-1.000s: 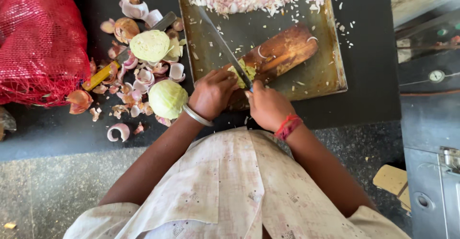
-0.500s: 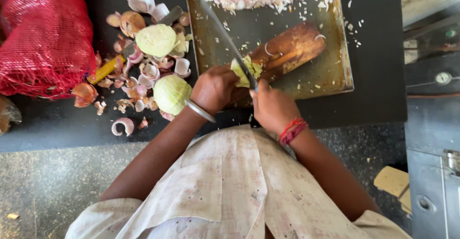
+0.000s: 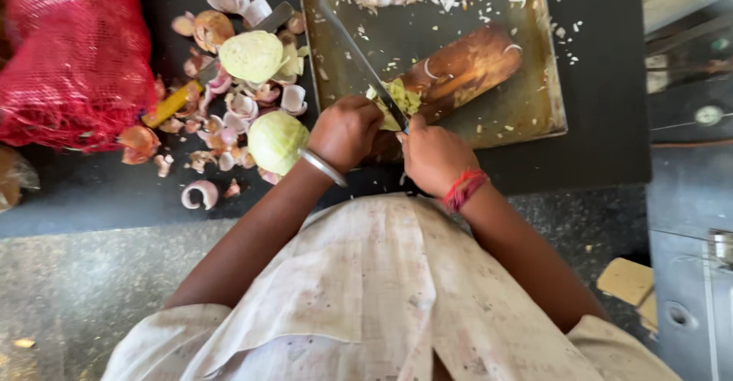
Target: The person finely chops onions on a wooden cutting board using a knife, then retrieves a cabbage, cuts it in half, and begins slicing one half into thin strips. The chopped onions and cabbage pieces accumulate on the board and tray.
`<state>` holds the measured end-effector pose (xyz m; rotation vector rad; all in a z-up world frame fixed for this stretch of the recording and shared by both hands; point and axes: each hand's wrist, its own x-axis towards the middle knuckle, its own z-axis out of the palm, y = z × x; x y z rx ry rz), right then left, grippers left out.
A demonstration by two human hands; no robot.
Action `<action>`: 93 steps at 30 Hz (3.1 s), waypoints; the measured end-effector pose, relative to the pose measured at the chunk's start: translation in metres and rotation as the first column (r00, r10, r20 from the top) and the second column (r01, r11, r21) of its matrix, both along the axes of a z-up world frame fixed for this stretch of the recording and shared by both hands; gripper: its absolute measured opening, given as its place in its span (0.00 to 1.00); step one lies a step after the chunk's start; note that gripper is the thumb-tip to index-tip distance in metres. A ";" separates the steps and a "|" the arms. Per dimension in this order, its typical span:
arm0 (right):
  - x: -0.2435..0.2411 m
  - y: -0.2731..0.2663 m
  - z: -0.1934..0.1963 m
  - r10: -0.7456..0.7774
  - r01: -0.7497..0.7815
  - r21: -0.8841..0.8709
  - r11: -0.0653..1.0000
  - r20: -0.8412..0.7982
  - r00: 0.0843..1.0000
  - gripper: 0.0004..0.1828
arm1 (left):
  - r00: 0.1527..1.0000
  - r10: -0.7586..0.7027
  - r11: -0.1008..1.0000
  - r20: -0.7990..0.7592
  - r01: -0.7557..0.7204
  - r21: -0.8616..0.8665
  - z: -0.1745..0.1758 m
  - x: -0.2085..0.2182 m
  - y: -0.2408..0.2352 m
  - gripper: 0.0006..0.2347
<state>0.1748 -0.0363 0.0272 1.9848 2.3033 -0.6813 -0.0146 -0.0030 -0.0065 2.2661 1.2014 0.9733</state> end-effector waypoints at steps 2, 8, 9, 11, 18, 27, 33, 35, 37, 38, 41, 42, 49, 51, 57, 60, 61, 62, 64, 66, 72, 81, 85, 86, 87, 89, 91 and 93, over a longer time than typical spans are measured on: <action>-0.001 0.003 0.000 -0.006 0.006 0.005 1.000 0.006 1.000 0.19 | 0.999 -0.011 1.000 -0.039 0.012 0.010 -0.002 0.000 -0.002 0.05; -0.006 0.008 0.002 0.056 -0.056 -0.006 0.998 0.028 0.998 0.17 | 0.993 -0.053 0.990 -0.105 0.065 0.124 0.002 -0.004 0.002 0.07; -0.005 0.007 0.003 0.040 -0.040 -0.004 0.999 0.021 0.999 0.18 | 0.995 -0.058 0.993 -0.080 0.066 0.102 0.003 -0.002 0.002 0.06; -0.009 0.010 0.003 0.043 -0.043 0.015 0.999 0.002 0.999 0.18 | 0.998 -0.051 0.997 -0.038 0.053 0.055 0.003 -0.004 0.002 0.05; -0.003 0.011 0.012 0.026 -0.025 0.021 0.999 -0.077 0.997 0.17 | 0.992 -0.105 0.994 -0.065 0.106 0.002 0.006 -0.011 0.002 0.04; 0.001 -0.003 0.005 0.069 -0.067 0.020 0.998 -0.092 0.993 0.18 | 0.992 -0.101 0.995 -0.074 0.102 0.011 0.005 -0.011 -0.001 0.03; -0.005 -0.002 -0.014 0.074 -0.077 -0.029 0.997 -0.075 0.994 0.17 | 0.991 -0.119 0.992 -0.062 0.120 0.024 0.004 -0.011 0.001 0.05; -0.004 -0.001 -0.016 0.060 -0.064 -0.046 0.997 -0.092 0.994 0.17 | 0.989 -0.110 0.994 -0.095 0.109 -0.016 0.006 -0.010 0.002 0.04; -0.002 0.009 -0.016 0.036 -0.042 -0.050 0.998 -0.124 0.992 0.18 | 0.976 -0.151 0.987 -0.155 0.141 -0.072 0.011 -0.012 0.009 0.04; 0.001 0.013 -0.016 0.056 -0.057 -0.004 0.998 -0.182 0.982 0.17 | 0.969 -0.169 0.983 -0.183 0.151 -0.106 0.012 -0.011 0.009 0.04; 0.012 0.012 -0.012 0.087 -0.067 0.075 0.995 -0.296 0.951 0.17 | 0.981 -0.136 0.991 -0.139 0.132 -0.035 0.013 -0.010 -0.001 0.05; 0.014 0.012 -0.009 0.070 -0.047 0.087 0.995 -0.293 0.953 0.17 | 0.989 -0.106 0.994 -0.102 0.106 -0.008 0.015 -0.011 -0.003 0.05; 0.014 -0.003 0.001 0.107 -0.100 0.068 0.993 -0.101 0.989 0.16 | 0.998 0.015 0.993 -0.064 -0.007 0.116 0.011 -0.012 -0.013 0.05; 0.004 -0.004 -0.003 0.112 -0.111 0.014 0.994 -0.090 0.990 0.17 | 0.999 0.001 0.994 -0.053 0.004 0.111 0.007 -0.015 -0.009 0.05; -0.009 0.006 -0.015 0.053 -0.056 -0.042 0.998 -0.067 0.996 0.17 | 0.994 -0.045 0.999 -0.101 0.047 0.008 0.004 -0.005 0.002 0.02; -0.006 0.016 -0.011 0.079 -0.076 0.026 0.997 -0.176 0.981 0.18 | 0.993 -0.056 0.997 -0.101 0.051 -0.054 0.015 -0.008 0.008 0.02; -0.002 0.018 -0.009 0.092 -0.084 0.044 0.995 -0.227 0.970 0.19 | 0.995 -0.068 0.996 -0.077 0.062 -0.069 0.017 -0.008 0.009 0.03; 0.002 0.016 -0.008 0.069 -0.064 0.032 0.997 -0.212 0.975 0.19 | 0.996 -0.070 0.993 -0.052 0.065 -0.094 0.018 -0.009 0.004 0.03; 0.011 0.008 -0.004 0.018 -0.019 -0.003 1.000 -0.182 0.983 0.19 | 0.999 0.016 0.996 -0.039 -0.020 -0.086 0.018 -0.009 -0.002 0.02; 0.015 0.003 -0.001 0.037 -0.033 0.021 0.999 -0.185 0.982 0.19 | 0.997 0.063 0.995 -0.038 -0.066 -0.080 0.018 -0.008 -0.007 0.02; 0.009 -0.005 -0.001 0.103 -0.100 0.030 0.995 -0.158 0.982 0.17 | 0.998 0.040 0.999 -0.047 -0.040 -0.011 0.014 -0.010 -0.009 0.02; -0.002 0.007 -0.010 0.110 -0.110 0.013 0.994 -0.155 0.982 0.17 | 0.991 0.005 1.000 -0.133 -0.008 -0.020 0.010 -0.001 -0.004 0.02; 0.001 0.014 0.000 0.062 -0.060 0.015 0.998 -0.227 0.972 0.17 | 0.998 0.058 0.994 -0.039 -0.062 -0.095 0.013 -0.005 -0.007 0.02; 0.003 0.014 0.004 0.056 -0.054 0.013 0.998 -0.227 0.972 0.18 | 0.998 0.069 0.993 0.012 -0.068 -0.099 0.014 -0.005 -0.009 0.03; 0.004 0.014 0.006 0.049 -0.048 0.011 0.999 -0.227 0.973 0.18 | 0.996 0.086 0.994 0.006 -0.085 -0.069 0.015 -0.005 -0.010 0.03; 0.009 0.007 0.008 0.031 -0.037 -0.024 0.999 -0.201 0.979 0.19 | 0.993 0.115 0.993 0.010 -0.115 -0.028 0.014 -0.002 -0.018 0.03; 0.010 0.008 0.006 0.031 -0.040 -0.054 0.998 -0.167 0.985 0.20 | 0.993 0.117 0.993 0.000 -0.117 0.005 0.012 -0.002 -0.018 0.03; 0.007 0.010 0.001 0.094 -0.094 0.010 0.996 -0.210 0.973 0.19 | 0.994 0.113 0.992 -0.011 -0.112 0.055 0.011 -0.004 -0.012 0.04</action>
